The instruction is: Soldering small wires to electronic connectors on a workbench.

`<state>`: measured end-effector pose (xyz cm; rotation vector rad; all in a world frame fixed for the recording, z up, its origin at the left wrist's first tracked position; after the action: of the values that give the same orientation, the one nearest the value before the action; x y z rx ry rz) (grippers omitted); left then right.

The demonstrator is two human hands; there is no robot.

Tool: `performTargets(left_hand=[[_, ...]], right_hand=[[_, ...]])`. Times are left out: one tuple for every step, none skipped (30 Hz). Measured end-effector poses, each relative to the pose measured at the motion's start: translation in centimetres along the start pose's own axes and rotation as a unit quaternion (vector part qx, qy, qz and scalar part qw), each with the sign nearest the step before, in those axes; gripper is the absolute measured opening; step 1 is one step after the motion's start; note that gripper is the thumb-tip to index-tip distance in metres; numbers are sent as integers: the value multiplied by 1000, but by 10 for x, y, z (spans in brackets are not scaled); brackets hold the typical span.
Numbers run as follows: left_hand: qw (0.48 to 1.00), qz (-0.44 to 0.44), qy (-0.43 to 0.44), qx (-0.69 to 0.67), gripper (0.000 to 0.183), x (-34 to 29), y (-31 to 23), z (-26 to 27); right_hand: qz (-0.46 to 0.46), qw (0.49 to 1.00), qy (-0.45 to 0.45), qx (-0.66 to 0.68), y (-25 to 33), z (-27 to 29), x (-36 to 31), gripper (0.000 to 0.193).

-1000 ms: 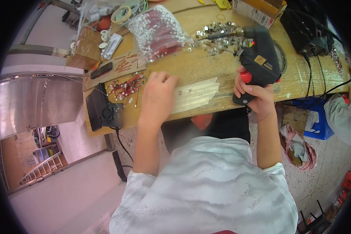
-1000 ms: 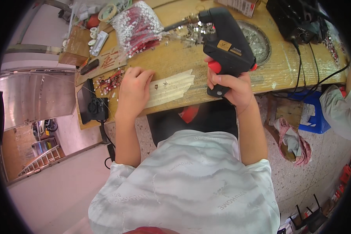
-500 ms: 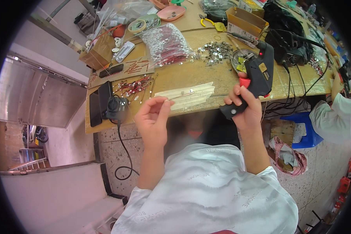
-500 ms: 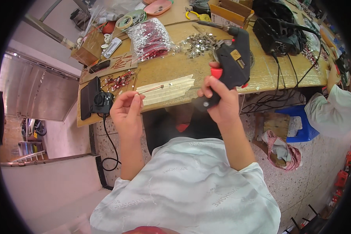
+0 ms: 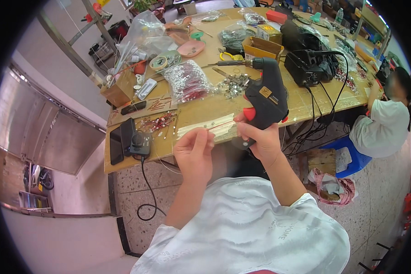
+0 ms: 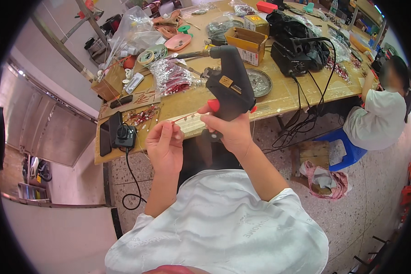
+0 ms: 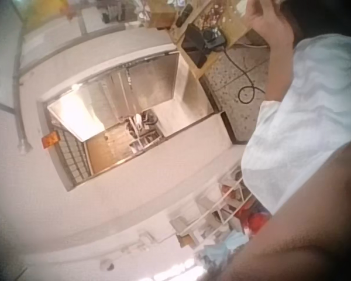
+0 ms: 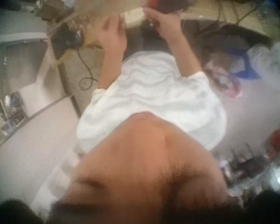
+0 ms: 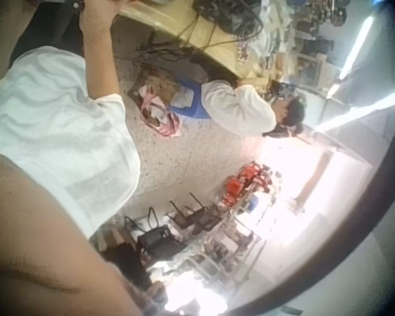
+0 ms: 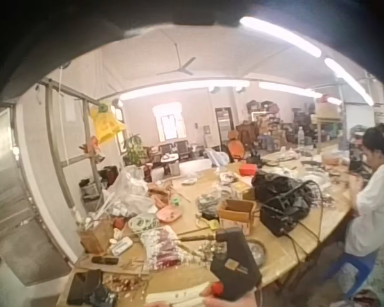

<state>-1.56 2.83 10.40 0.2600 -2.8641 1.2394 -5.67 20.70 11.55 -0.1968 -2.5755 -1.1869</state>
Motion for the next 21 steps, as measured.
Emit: performTargets(left_hand=[[1000,5,-8,-15,11,0,1,0],[1000,5,-10,-15,11,0,3,-1],[999,15,-11,-29,11,2,9,-1],[999,26,-13,-42,10,5,13,0],[999,28,-13,-43,10,7,15,-1],[998,44,-8,-53,10,8,19,-1],[996,60,-4,-62,10,10,22,-1],[996,63,-6,-64,10,12,24,-1],[996,69,-5,-49,10,12,27,0],[997,75,-4,-35,10,13,30,1],[996,79,-8,-36,10,14,33,4],[996,87,-7,-34,9,16,35,5],[995,94,-5,-33,9,17,36,6],[995,98,-7,-34,9,17,38,8],[994,102,-15,-33,9,19,38,9],[994,106,-23,-32,10,21,38,11],[993,108,-25,-33,10,24,38,11],[992,119,-29,-24,11,24,40,13],[991,130,-33,-16,12,24,41,15],[990,134,-38,-18,12,27,42,18],[989,143,-34,-22,12,27,44,19]], right_hand=[[-1,1000,1,1,-1,-2,0,34],[-18,1000,-2,-19,-5,-3,-1,46],[-33,999,-7,-40,-8,-4,1,57],[-33,999,-9,-41,-10,-6,3,57],[-30,998,-15,-53,-13,-7,6,50],[-31,997,-20,-66,-15,-8,8,43],[-35,997,-22,-68,-16,-8,10,43],[-29,999,-29,-35,-16,-8,12,38],[-25,999,-38,-2,-17,-6,11,32],[-29,999,-42,-4,-19,-1,12,32],[-29,999,-27,-22,-20,2,15,36],[-27,999,-13,-41,-22,4,17,39],[-29,999,-18,-42,-25,7,16,39],[-29,998,-24,-46,-28,10,16,34],[-27,998,-28,-50,-30,12,18,28],[-28,998,-29,-52,-31,12,20,28],[-30,999,-38,-20,-31,11,21,26],[-34,998,-49,12,-33,11,21,23],[-39,998,-52,9,-35,12,22,23],[-53,997,-51,-5,-38,12,23,46],[-71,996,-52,-20,-40,14,22,69]])
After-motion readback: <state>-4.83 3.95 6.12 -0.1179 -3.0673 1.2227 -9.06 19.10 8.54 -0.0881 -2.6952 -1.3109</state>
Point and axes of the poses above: each hand's wrist, its own x-axis towards the middle knuckle, its own z-axis out of the back of the hand, y = z × x, the point moved 7 cm from there along x, towards the middle knuckle, and after that the axes turned 9 degrees about z, right-handed, at the moved point
